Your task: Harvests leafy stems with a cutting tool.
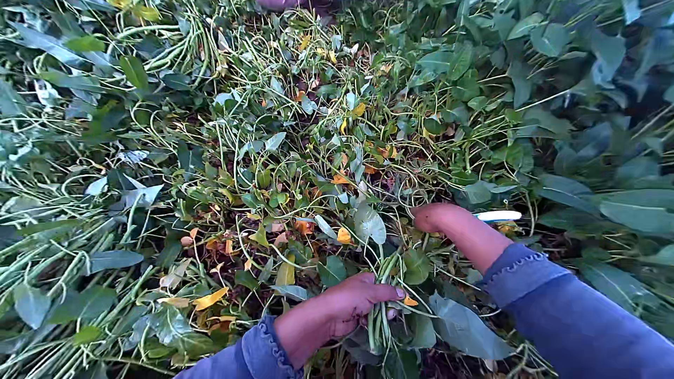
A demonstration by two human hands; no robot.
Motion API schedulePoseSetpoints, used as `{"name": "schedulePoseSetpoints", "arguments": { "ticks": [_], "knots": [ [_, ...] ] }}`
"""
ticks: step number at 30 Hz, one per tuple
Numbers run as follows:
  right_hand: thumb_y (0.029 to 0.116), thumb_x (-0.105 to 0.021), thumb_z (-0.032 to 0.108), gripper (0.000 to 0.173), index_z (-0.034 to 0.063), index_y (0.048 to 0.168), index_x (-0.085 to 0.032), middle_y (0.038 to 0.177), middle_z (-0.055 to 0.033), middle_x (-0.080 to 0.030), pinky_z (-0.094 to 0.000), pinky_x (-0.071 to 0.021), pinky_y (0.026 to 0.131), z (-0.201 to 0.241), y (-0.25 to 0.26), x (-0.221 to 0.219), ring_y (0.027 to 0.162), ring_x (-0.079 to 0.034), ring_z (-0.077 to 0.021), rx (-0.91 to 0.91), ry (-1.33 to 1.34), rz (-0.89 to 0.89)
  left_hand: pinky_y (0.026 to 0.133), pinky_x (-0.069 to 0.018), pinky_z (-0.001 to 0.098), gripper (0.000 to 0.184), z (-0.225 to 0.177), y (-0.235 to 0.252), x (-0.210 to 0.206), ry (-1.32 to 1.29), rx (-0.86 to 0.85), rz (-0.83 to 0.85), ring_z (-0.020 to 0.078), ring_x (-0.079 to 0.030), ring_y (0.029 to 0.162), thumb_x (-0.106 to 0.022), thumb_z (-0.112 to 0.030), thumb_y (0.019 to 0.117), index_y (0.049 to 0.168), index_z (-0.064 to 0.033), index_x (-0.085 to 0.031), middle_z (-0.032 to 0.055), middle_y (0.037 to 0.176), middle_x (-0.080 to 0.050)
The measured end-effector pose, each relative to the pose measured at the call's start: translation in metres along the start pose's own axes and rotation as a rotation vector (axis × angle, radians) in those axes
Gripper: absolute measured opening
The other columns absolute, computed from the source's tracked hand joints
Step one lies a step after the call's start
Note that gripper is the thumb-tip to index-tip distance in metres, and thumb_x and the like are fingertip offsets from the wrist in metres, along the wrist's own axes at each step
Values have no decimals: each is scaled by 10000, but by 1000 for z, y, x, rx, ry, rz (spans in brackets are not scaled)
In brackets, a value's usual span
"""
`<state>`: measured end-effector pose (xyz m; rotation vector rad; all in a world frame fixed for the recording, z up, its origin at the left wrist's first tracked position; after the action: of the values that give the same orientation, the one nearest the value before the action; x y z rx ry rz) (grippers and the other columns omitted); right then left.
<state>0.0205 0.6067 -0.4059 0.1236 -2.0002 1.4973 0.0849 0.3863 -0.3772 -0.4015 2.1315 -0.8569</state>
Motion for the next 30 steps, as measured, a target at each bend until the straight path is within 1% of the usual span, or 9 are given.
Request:
{"name": "schedulePoseSetpoints", "arguments": {
  "ticks": [4,7,10,12,15,19,21,27,30],
  "knots": [
    [1108,-436,346,570,308,1639,-234,1103,-218,-629,-496,-500,730,-77,11,-11,833,-608,-312,-42,176,-16,605,-531,192,87,7,-3,10,41,-12,-3,53,-598,639,-581,-155,1047,1090,-105,-525,-15,791,-599],
    [1118,-389,393,507,222,1589,-307,946,-196,-635,-429,-516,643,-84,-21,-16,673,-591,-252,-11,392,-68,620,-536,205,97,15,-3,1,137,-25,28,54,-605,650,-594,-172,1040,1084,-108,-537,-26,791,-612],
    [1112,-339,468,561,-12,1307,-556,1008,-212,-628,-457,-542,745,-68,-34,-31,789,-643,-281,-119,456,-67,631,-524,221,111,19,0,-16,271,-49,72,60,-599,661,-583,-197,1044,1091,-100,-557,-27,802,-611],
    [1115,-309,474,607,-30,1352,-553,1189,-241,-614,-474,-534,860,-54,-31,-52,951,-656,-305,-164,449,56,603,-497,217,130,24,2,-20,338,-40,71,54,-586,644,-579,-218,1045,1093,-98,-569,-27,801,-621],
    [1124,-316,443,556,57,1503,-446,1213,-236,-587,-473,-512,839,-51,-22,-65,933,-616,-301,-94,399,78,606,-500,215,117,27,3,-15,322,-24,49,53,-578,636,-579,-204,1046,1094,-100,-553,-31,789,-601],
    [1118,-368,256,535,225,1640,-254,1412,-290,-552,-651,-437,1023,-86,-27,-66,1264,-565,-469,9,188,40,621,-532,214,99,27,-16,-9,338,-28,142,48,-610,647,-590,-205,1036,1072,-113,-580,-43,786,-633],
    [1140,-315,300,510,258,1641,-232,1255,-269,-594,-549,-491,825,-104,-43,-59,952,-612,-376,23,274,36,613,-535,215,94,19,-30,-1,379,-58,157,46,-622,654,-597,-215,1030,1064,-128,-590,-48,799,-648],
    [1086,-424,448,507,106,1445,-530,1032,-226,-667,-566,-543,771,-95,-127,28,814,-657,-349,200,437,-376,622,-555,199,188,-46,-102,26,327,-296,-51,44,-658,703,-692,-264,933,1078,-162,-631,-44,845,-699],
    [1072,-531,330,285,129,1227,-663,864,-71,-668,-420,-523,591,-73,-182,72,616,-590,-188,407,547,-628,648,-560,193,322,-78,-129,21,233,-411,-135,69,-685,804,-569,-443,997,1132,-157,-633,11,949,-714]
  ]
}}
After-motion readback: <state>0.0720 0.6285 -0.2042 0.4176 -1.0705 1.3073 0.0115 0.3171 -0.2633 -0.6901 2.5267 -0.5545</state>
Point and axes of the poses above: each hand's wrist, its own y-axis towards the middle knuckle, its own x-axis out of the back of the hand, z = x × y, the point moved 9 cm from there along y, towards the middle knuckle
